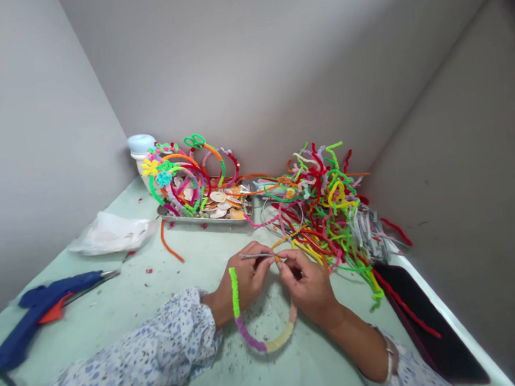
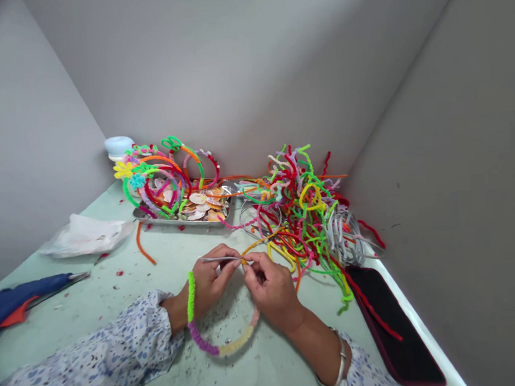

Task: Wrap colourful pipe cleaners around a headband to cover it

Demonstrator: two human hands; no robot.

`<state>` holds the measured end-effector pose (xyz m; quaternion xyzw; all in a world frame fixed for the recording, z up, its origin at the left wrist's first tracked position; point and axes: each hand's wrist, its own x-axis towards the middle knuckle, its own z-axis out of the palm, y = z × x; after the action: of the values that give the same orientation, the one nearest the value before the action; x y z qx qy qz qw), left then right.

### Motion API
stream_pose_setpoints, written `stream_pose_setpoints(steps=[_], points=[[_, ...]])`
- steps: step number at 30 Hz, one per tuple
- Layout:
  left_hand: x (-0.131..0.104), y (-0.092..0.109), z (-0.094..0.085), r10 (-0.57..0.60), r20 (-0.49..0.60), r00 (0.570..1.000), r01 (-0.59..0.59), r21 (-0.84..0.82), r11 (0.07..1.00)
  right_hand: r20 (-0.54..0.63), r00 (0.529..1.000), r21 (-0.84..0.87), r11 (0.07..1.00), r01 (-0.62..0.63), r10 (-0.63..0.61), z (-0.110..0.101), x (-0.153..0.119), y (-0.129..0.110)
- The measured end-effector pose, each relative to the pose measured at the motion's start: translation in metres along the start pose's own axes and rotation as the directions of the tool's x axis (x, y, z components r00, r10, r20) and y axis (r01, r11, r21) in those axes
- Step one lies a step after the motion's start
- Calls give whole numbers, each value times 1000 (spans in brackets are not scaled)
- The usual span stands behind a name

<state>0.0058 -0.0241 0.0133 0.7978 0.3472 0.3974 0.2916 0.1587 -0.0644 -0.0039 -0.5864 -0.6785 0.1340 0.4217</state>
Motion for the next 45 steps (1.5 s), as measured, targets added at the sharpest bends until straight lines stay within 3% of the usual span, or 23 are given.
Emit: stream_pose_setpoints(steps=[19, 28, 38, 45], points=[[-2, -2, 5, -68, -18, 998, 67, -36, 997, -60, 993, -50, 994, 98, -101, 0, 0, 1], [-4, 0, 7, -102, 0, 995, 102, 29, 994, -82, 995, -43, 998, 54, -57, 1, 3, 4], [-3, -4, 10, -50, -12, 999, 50, -47, 998, -71, 994, -44, 996, 82, -85, -2, 2, 3], [-5, -13, 13, -89, -53, 995, 89, -18, 996, -145, 987, -39, 997, 62, -67, -1, 3, 3]])
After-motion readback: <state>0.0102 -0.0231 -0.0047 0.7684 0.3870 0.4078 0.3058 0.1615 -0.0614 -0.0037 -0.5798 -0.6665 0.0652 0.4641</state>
